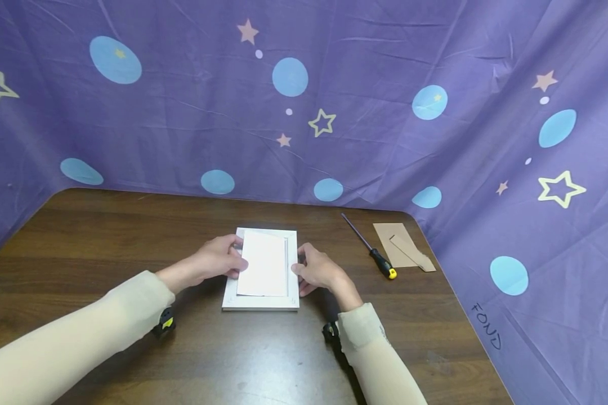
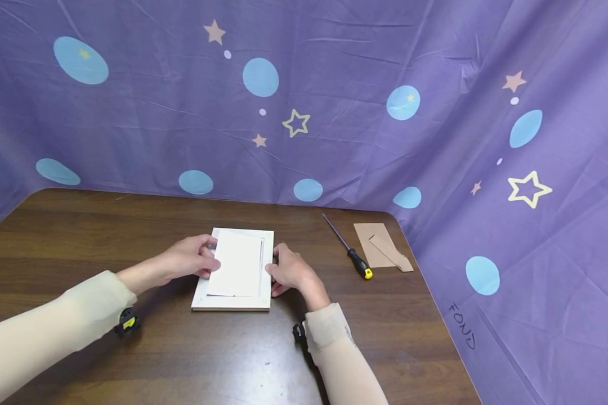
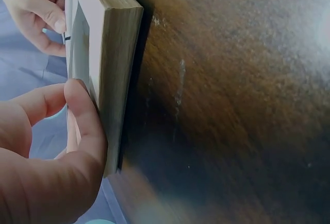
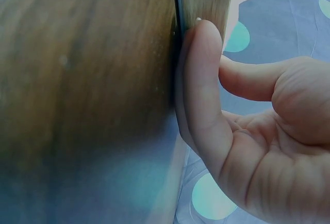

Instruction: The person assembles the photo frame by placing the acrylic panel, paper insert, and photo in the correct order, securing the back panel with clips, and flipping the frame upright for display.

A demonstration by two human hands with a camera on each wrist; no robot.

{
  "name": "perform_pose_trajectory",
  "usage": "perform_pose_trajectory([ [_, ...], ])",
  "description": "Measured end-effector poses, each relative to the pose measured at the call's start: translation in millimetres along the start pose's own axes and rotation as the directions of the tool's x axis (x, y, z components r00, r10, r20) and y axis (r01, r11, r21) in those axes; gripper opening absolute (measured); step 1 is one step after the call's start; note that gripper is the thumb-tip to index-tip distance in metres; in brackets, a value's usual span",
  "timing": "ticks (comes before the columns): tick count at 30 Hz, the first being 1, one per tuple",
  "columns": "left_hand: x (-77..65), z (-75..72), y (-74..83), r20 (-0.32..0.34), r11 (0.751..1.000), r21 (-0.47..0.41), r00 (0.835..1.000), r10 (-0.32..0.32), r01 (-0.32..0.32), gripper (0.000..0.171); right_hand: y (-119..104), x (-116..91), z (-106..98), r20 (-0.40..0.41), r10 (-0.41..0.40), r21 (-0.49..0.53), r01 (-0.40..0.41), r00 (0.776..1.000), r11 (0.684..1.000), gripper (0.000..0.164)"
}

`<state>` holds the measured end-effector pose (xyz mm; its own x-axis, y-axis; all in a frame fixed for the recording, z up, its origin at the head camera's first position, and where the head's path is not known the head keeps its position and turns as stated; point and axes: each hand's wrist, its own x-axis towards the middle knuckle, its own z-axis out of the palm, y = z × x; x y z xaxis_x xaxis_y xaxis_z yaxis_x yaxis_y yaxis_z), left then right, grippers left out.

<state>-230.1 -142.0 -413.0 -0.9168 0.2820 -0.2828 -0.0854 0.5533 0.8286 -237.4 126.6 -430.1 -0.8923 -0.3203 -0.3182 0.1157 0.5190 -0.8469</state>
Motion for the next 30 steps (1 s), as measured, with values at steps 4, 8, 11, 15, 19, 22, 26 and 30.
perform_pose_trajectory([
  [4,0.9,1.5,0.4,-0.027,0.997,0.071,0.999,0.028,-0.026,0.072,0,0,0,0.003,0.006,0.000,-0.006,1.000,1.000,0.043],
  [8,2.2,2.9,1.9,-0.053,0.986,0.158,0.997,0.062,-0.053,0.072,0,0,0,0.003,0.004,-0.005,-0.004,1.000,1.000,0.042],
  [11,3.0,4.0,4.3,-0.067,0.973,0.220,0.994,0.082,-0.065,0.075,0,-1,0,0.003,0.003,-0.008,-0.003,1.000,1.000,0.042],
  [15,4.0,5.9,7.7,-0.078,0.957,0.281,0.992,0.101,-0.076,0.079,0,-1,0,0.004,0.006,-0.004,-0.006,1.000,1.000,0.042],
  [19,4.1,7.5,10.0,-0.086,0.944,0.319,0.990,0.113,-0.080,0.083,0,-2,0,0.005,0.008,0.002,-0.008,1.000,1.000,0.044],
  [22,4.1,8.3,11.1,-0.093,0.936,0.342,0.989,0.115,-0.077,0.084,-1,-2,0,0.006,0.008,0.003,-0.008,1.000,1.000,0.044],
  [26,5.0,9.0,11.5,-0.099,0.930,0.361,0.989,0.114,-0.071,0.086,-2,-2,0,0.006,0.008,-0.003,-0.008,1.000,1.000,0.043],
  [30,7.1,10.1,11.8,-0.103,0.930,0.364,0.990,0.099,-0.055,0.089,-2,-2,0,0.008,0.009,-0.007,-0.009,1.000,1.000,0.045],
])
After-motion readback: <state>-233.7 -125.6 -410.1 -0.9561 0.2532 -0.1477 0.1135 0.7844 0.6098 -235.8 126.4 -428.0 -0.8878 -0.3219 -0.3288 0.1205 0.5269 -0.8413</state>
